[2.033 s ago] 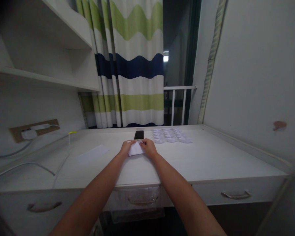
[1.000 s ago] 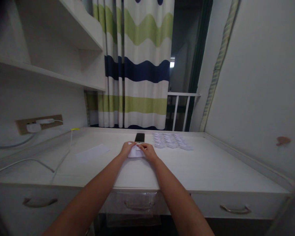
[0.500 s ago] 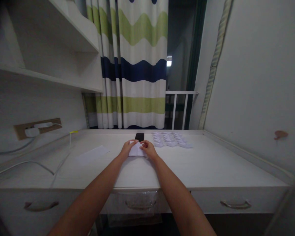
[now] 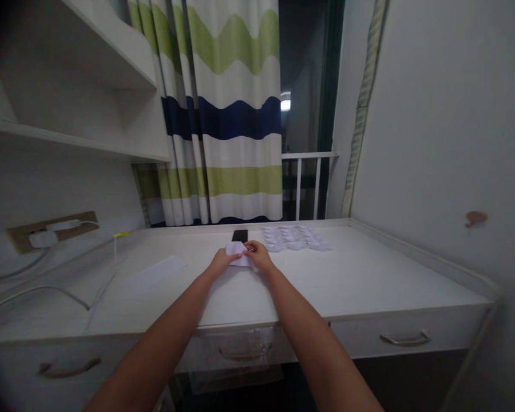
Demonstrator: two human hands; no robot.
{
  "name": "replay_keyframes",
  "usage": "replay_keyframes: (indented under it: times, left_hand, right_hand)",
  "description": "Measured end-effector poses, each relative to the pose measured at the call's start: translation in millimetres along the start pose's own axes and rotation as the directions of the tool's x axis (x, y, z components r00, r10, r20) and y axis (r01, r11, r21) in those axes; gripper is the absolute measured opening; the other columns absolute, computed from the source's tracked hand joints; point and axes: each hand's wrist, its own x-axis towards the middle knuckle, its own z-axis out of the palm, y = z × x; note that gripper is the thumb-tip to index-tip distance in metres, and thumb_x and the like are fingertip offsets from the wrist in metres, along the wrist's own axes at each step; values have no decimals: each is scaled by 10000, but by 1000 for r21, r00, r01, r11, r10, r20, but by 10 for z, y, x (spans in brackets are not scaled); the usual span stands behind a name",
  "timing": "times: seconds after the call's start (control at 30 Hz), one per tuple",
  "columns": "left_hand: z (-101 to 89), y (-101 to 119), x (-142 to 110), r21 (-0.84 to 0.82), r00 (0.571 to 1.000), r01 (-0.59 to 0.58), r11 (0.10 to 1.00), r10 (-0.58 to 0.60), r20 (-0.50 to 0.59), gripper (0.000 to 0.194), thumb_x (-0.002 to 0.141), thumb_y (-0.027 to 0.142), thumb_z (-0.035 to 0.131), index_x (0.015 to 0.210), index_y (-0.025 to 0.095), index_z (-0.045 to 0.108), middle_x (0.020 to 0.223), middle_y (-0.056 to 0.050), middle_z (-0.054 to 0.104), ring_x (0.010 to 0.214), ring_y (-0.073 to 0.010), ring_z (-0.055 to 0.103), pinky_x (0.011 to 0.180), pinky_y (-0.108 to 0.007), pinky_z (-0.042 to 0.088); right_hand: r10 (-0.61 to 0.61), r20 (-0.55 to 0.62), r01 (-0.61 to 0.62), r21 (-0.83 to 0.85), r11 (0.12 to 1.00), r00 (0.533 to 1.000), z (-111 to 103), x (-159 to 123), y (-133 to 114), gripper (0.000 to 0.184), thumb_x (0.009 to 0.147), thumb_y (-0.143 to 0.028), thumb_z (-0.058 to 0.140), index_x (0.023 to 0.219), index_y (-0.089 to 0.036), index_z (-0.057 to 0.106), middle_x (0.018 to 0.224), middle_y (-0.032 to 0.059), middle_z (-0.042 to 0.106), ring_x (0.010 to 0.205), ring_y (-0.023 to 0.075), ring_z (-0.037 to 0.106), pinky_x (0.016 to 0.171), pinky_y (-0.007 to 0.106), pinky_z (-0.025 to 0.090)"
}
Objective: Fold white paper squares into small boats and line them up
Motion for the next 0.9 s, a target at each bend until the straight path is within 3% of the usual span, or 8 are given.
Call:
replay_keyframes:
  times: [0.2, 0.4, 0.9]
  left_hand:
    - [-1, -51, 8, 26, 998, -48, 998, 47, 41, 258, 511, 145, 711, 758, 93, 660, 721, -78, 671, 697, -195, 610, 609, -256, 439]
    - [-1, -81, 25, 42, 990, -95, 995, 90, 105, 262, 501, 153, 713, 754, 107, 661, 753, -77, 676, 723, -198, 612, 655, -264, 437]
    - [21, -23, -18, 54, 986, -89, 995, 81, 147, 233, 474, 127, 722, 698, 126, 655, 724, -66, 675, 740, -212, 605, 676, -277, 440]
  right_hand:
    - [47, -12, -48, -64, 997, 999, -22, -25, -54, 266, 583, -379, 611, 642, -120, 610, 535, -1, 529, 512, 99, 450, 492, 230, 337]
    - [27, -28, -29, -103, 994, 999, -38, -15, -58, 207, 562, -337, 605, 571, -132, 578, 476, -22, 486, 478, 88, 412, 469, 223, 306]
    - [-6, -62, 0, -110, 994, 998, -34, 1, -48, 170, 599, -313, 554, 567, -146, 538, 490, -31, 465, 475, 82, 393, 461, 213, 302]
